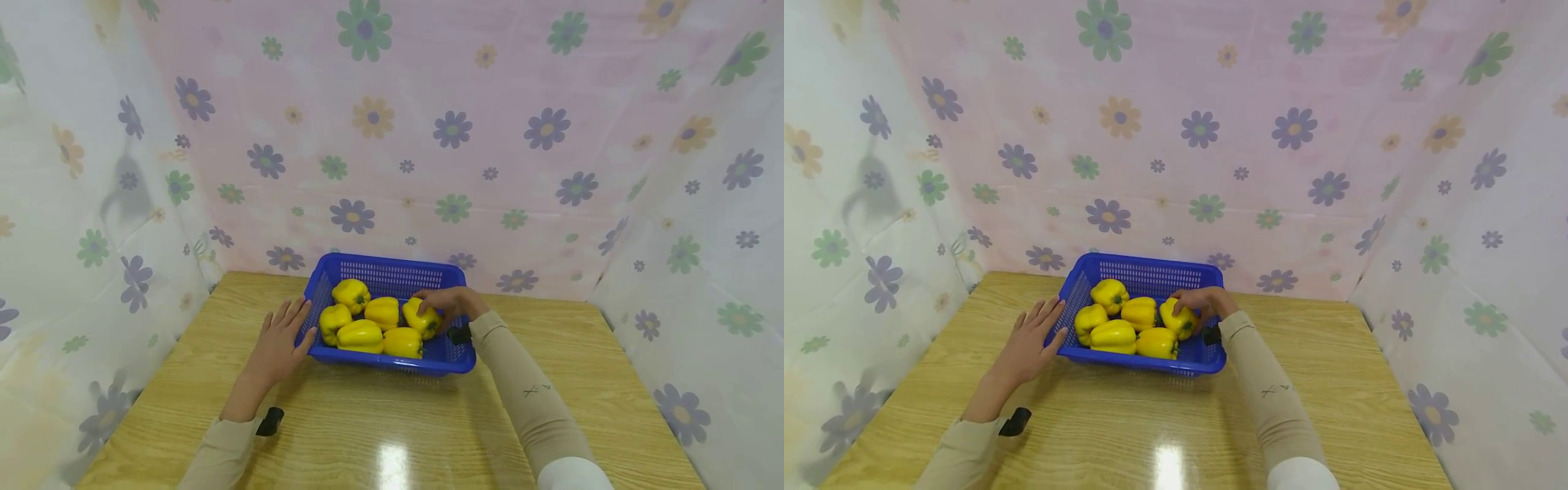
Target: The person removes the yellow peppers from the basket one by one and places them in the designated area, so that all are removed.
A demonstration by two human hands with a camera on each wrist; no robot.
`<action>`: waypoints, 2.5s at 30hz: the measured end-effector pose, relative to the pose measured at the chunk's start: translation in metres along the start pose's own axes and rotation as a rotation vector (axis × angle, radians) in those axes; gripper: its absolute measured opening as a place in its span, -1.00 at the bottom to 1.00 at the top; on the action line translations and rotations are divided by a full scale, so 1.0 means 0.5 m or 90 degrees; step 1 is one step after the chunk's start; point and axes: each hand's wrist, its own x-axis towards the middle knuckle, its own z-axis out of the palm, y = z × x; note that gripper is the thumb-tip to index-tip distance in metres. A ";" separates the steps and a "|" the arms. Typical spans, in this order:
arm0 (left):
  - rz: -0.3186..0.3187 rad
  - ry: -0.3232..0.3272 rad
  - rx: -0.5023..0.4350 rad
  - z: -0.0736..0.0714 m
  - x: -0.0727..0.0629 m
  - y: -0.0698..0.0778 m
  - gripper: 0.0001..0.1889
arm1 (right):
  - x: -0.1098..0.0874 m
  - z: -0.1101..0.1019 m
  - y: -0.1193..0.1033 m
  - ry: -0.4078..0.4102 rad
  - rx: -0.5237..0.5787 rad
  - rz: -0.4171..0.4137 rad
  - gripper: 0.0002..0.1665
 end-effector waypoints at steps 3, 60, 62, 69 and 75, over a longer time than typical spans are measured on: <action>0.000 -0.019 -0.001 -0.002 0.002 -0.002 -0.34 | -0.002 -0.002 0.001 0.008 0.006 -0.008 -0.17; -0.023 -0.018 -0.064 0.007 -0.004 -0.007 -0.39 | -0.055 0.018 0.005 0.135 0.014 -0.135 -0.27; -0.020 -0.015 -0.062 0.008 -0.004 -0.007 -0.40 | -0.060 0.019 0.005 0.135 0.019 -0.141 -0.27; -0.021 -0.014 -0.059 0.011 -0.001 -0.007 -0.38 | -0.080 0.028 0.007 0.152 0.042 -0.162 -0.28; -0.020 -0.011 -0.061 0.012 -0.003 -0.004 -0.39 | -0.098 0.033 0.007 0.154 0.052 -0.180 -0.23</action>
